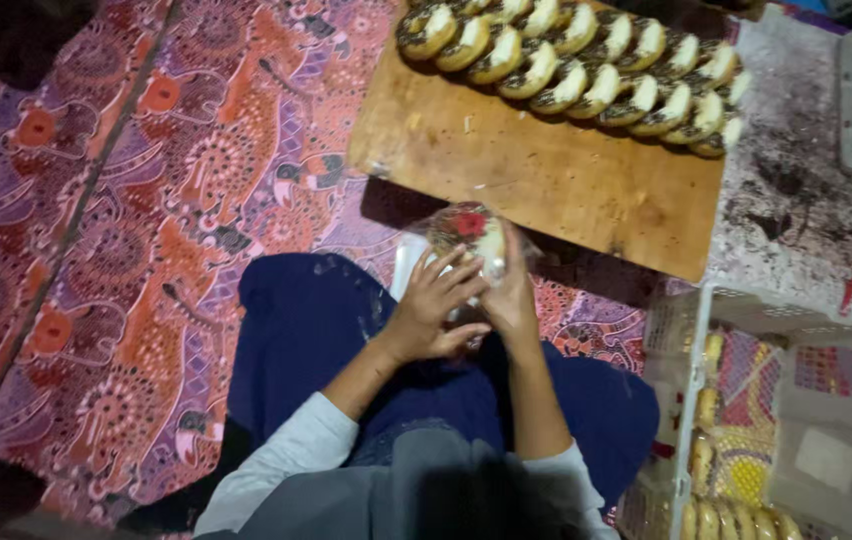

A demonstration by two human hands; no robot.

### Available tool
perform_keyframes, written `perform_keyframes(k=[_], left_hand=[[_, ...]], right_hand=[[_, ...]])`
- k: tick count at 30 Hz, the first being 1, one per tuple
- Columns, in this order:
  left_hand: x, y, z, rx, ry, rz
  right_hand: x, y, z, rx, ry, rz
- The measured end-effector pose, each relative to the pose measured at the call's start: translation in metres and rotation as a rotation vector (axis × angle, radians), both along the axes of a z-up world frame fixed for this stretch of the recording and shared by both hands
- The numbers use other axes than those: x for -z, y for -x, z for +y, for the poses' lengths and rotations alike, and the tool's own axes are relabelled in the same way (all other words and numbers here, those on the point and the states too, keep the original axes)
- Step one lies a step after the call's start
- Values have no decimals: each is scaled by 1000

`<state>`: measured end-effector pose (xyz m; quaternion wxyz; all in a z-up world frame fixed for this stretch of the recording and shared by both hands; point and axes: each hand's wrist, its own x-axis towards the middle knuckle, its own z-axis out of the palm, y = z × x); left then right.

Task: The person sits on a patterned floor mat and repeatedly picks up donuts from a wooden board, places them into small clear plastic bags, and sets the filled bags into a white plastic crate. The donuts include both plain and chocolate-topped varieties.

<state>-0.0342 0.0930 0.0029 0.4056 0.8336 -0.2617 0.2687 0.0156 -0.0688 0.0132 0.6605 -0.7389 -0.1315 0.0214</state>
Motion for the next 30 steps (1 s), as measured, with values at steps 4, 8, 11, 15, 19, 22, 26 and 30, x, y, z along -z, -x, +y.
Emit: perform_keyframes(k=[4,8,11,15,19,22,26,30], left_hand=[[-3,32,57,-64,89,63],[8,92,92,-360,448,375],[25,118,115,-503,802,616],[45,124,136,-548,972,643],[64,129,135,-446,1155,598],[72,128,130,-420,1125,534],[69,131,124,-536,850,611],[44,138,114,-648,563,646]], right_hand=[[-8,15,28,-391,-161,358],[-22,48,68,-352,776,280],[-27,79,107,-289,486,-177],[-28,95,149,-458,554,-313],[-25,88,159,-437,438,-449],[-20,81,163,-472,400,-617],[-7,82,169,-537,437,-664],[0,57,162,-434,512,-476]])
